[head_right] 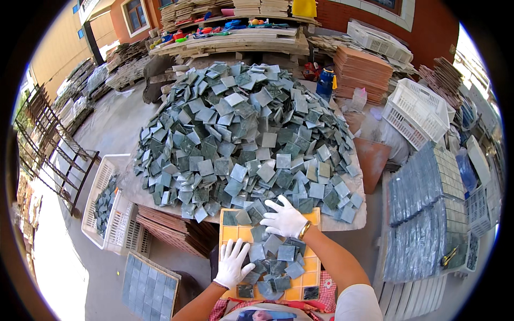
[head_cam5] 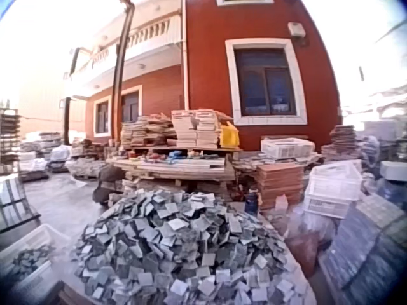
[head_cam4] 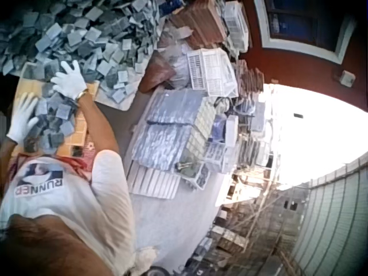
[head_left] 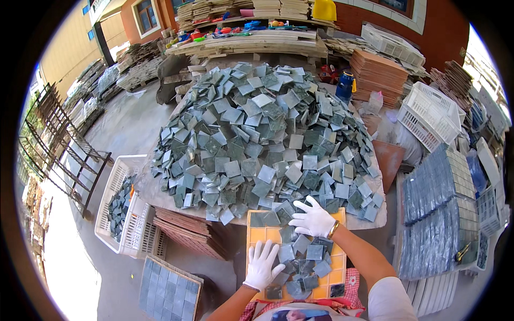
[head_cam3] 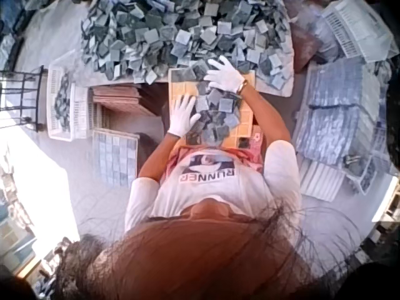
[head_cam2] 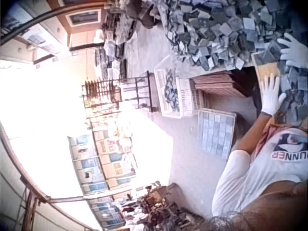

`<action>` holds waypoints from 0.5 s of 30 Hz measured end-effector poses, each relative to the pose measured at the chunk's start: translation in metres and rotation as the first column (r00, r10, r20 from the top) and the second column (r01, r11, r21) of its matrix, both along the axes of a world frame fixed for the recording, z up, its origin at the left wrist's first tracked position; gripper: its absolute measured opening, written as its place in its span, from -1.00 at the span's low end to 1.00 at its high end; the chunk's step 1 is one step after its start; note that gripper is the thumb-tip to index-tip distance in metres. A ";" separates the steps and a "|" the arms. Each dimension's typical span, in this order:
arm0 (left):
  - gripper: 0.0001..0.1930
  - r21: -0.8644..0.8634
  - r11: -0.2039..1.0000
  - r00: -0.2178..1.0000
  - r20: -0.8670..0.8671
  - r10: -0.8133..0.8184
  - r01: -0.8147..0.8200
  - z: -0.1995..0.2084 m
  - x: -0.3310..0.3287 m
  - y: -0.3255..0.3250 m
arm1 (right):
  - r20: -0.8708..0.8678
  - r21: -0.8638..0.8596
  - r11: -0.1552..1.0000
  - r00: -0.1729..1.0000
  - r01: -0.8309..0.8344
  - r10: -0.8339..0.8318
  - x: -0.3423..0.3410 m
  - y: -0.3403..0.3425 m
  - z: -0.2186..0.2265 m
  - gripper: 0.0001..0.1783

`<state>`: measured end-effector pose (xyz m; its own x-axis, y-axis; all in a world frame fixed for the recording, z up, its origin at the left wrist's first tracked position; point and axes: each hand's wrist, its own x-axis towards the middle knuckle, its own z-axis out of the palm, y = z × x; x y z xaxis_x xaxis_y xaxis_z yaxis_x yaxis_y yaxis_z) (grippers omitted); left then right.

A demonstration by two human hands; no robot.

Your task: The person uses a utility knife to score and separate tiles on a grid board, then flips the board to reveal the tiles. They place the board down and begin arranging small square tiles from a pile onto the grid board.

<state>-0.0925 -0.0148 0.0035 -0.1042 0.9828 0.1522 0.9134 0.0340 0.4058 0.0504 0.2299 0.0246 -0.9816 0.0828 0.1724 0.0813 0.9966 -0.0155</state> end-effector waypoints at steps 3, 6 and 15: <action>-0.33 -0.021 0.998 0.998 0.036 0.058 -0.057 -0.003 0.000 -0.040 | -0.026 0.095 0.995 1.000 0.018 -0.016 -0.001 0.015 0.007 -0.76; -0.27 -0.078 0.994 0.995 0.064 0.077 -0.072 -0.009 0.005 -0.063 | -0.112 0.042 0.989 0.984 0.144 -0.138 -0.001 0.001 0.007 -0.77; -0.07 -0.135 0.979 0.985 -0.101 0.136 -0.149 -0.001 0.028 -0.045 | -0.395 -0.146 0.943 0.856 0.300 -0.334 -0.050 -0.018 0.031 -0.56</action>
<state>-0.0643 -0.0603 0.0024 -0.2370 0.9711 0.0274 0.9278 0.2179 0.3027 0.0000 0.2115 0.0560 -0.7430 0.4066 0.5317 0.3621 0.9122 -0.1917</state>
